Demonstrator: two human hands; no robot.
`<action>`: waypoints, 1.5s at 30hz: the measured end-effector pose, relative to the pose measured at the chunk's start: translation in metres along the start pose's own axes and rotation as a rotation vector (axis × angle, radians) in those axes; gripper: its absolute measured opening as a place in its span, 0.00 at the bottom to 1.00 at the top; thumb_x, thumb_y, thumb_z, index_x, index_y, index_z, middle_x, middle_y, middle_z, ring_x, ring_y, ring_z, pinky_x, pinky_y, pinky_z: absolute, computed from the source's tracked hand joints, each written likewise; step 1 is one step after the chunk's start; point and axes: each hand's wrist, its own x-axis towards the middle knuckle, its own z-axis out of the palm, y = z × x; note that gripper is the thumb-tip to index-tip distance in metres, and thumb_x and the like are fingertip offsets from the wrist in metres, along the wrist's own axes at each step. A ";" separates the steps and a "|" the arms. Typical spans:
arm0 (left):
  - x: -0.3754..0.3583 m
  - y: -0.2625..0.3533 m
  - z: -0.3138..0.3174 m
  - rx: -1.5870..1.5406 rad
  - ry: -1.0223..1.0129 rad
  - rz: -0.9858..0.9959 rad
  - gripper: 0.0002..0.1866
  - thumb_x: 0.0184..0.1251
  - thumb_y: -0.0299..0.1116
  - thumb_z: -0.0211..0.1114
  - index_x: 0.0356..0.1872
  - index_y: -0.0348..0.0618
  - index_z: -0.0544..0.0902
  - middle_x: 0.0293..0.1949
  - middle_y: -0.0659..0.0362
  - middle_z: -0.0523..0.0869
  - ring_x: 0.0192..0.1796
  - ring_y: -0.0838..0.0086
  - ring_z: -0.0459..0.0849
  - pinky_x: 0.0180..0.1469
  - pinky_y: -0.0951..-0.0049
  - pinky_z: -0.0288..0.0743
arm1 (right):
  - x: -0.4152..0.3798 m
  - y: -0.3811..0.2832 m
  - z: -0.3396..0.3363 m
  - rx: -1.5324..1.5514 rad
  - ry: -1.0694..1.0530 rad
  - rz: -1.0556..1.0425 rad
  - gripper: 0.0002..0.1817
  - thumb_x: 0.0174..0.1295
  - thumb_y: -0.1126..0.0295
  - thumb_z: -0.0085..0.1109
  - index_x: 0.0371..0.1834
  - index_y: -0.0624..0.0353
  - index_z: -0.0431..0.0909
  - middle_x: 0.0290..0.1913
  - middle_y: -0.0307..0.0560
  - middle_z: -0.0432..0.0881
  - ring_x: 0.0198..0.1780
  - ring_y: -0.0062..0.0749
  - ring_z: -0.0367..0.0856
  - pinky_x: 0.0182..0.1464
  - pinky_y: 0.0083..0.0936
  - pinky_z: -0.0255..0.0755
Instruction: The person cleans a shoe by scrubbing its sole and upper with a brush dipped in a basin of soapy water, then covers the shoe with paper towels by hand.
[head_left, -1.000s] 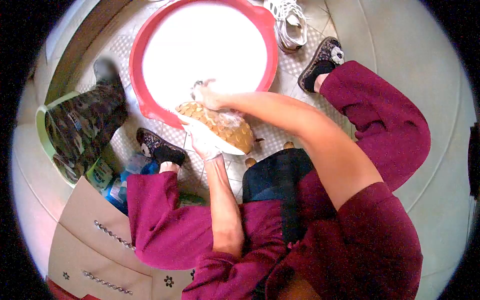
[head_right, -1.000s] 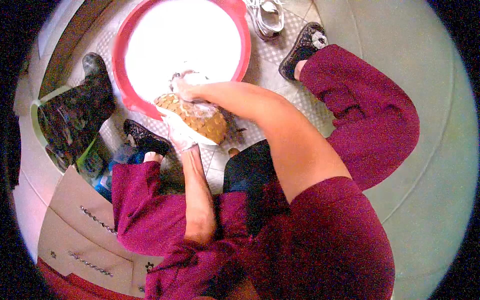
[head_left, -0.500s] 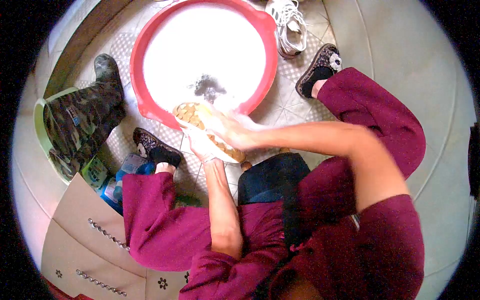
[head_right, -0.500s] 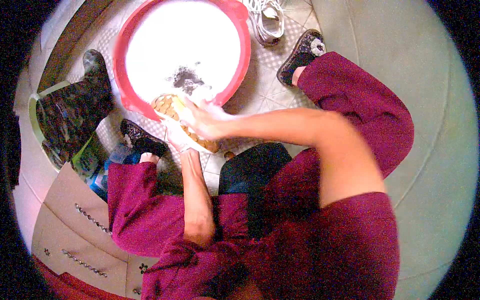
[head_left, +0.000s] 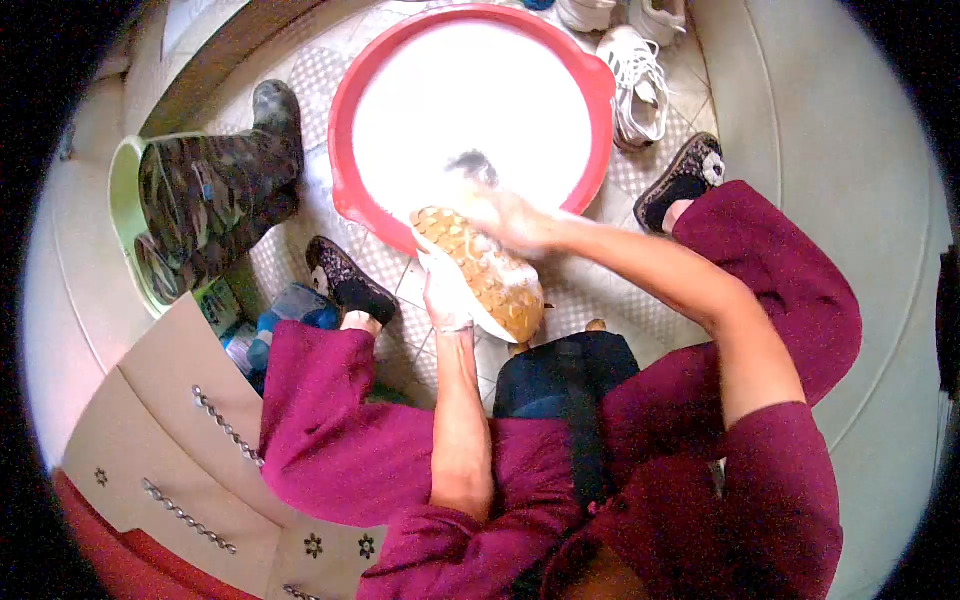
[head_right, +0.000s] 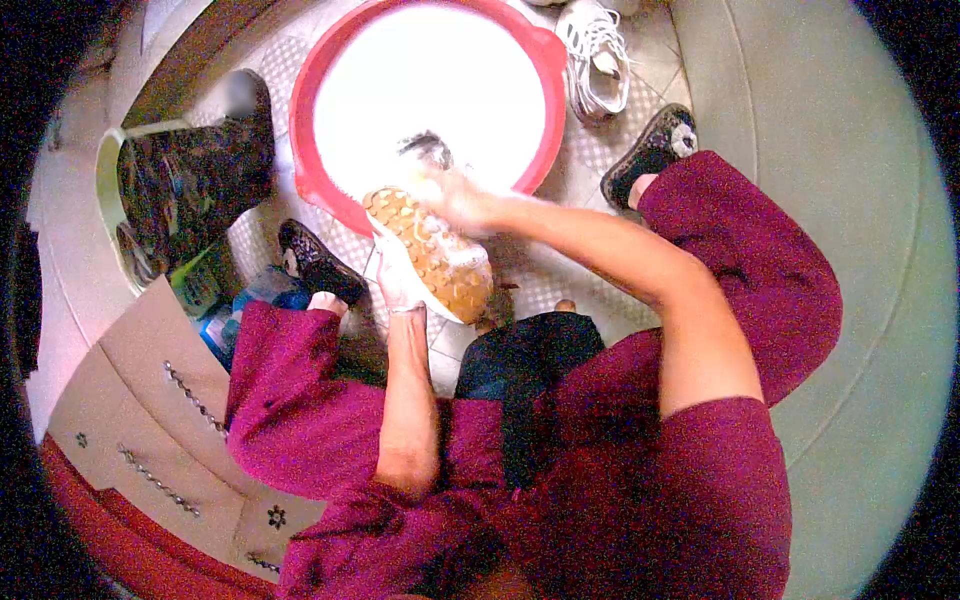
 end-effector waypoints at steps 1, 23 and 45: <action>0.001 -0.003 -0.019 -0.012 0.004 0.006 0.26 0.68 0.44 0.40 0.63 0.42 0.56 0.60 0.50 0.64 0.60 0.58 0.65 0.63 0.58 0.58 | -0.012 -0.026 -0.002 -0.060 -0.008 -0.184 0.25 0.59 0.60 0.43 0.56 0.63 0.65 0.51 0.62 0.70 0.50 0.53 0.70 0.53 0.40 0.64; 0.008 -0.010 -0.023 0.039 0.348 0.132 0.14 0.67 0.33 0.48 0.50 0.38 0.69 0.27 0.62 0.74 0.25 0.79 0.75 0.26 0.80 0.72 | 0.053 -0.014 0.028 0.108 -0.131 0.239 0.11 0.57 0.72 0.43 0.40 0.62 0.72 0.30 0.51 0.77 0.33 0.33 0.75 0.40 0.30 0.70; 0.017 -0.008 -0.040 0.162 0.337 0.052 0.11 0.65 0.33 0.51 0.43 0.38 0.74 0.28 0.62 0.77 0.27 0.77 0.77 0.28 0.78 0.73 | 0.078 0.024 0.017 -0.244 -0.392 0.140 0.20 0.56 0.69 0.42 0.53 0.59 0.69 0.43 0.54 0.78 0.45 0.38 0.75 0.50 0.33 0.66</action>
